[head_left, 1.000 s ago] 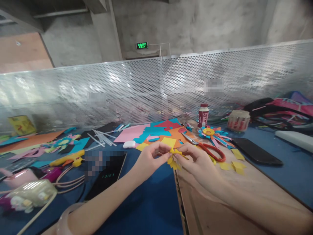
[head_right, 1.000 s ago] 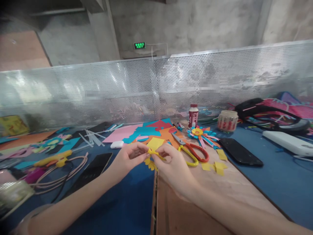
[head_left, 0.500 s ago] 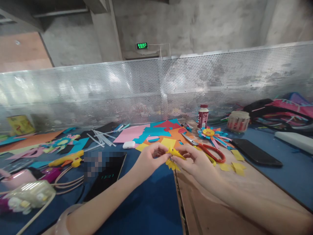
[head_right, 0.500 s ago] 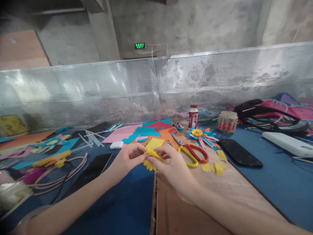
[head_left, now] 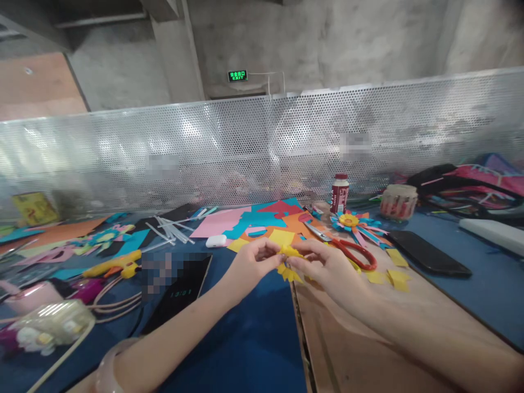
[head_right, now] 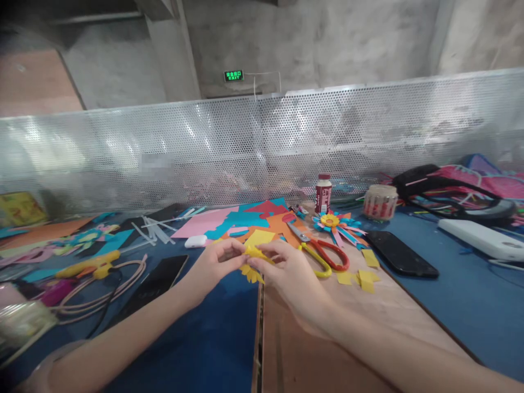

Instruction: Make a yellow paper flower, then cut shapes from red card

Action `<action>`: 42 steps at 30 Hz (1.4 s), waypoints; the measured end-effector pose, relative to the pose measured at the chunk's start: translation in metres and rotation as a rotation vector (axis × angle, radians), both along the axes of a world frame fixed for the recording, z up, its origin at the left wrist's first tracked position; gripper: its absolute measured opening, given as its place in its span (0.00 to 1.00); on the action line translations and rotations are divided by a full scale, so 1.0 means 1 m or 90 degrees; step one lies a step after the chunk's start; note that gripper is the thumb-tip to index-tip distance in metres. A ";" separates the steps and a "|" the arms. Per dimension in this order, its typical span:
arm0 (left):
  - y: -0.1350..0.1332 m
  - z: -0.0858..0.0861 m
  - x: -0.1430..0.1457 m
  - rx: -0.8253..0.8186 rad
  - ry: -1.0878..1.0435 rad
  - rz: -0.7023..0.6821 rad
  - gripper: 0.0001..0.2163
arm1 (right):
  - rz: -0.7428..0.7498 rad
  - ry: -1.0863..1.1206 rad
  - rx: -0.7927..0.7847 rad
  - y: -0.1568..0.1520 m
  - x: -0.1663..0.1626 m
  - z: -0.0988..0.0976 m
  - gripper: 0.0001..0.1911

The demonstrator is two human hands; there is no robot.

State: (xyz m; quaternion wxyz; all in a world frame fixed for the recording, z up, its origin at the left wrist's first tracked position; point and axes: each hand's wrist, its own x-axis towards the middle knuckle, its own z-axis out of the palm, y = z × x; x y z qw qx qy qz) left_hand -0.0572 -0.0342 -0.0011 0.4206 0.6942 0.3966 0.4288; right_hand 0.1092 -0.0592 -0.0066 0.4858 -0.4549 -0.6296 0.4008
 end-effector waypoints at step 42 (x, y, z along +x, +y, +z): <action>0.001 0.007 -0.008 0.264 0.155 0.109 0.06 | -0.053 -0.131 0.289 0.008 0.013 -0.007 0.07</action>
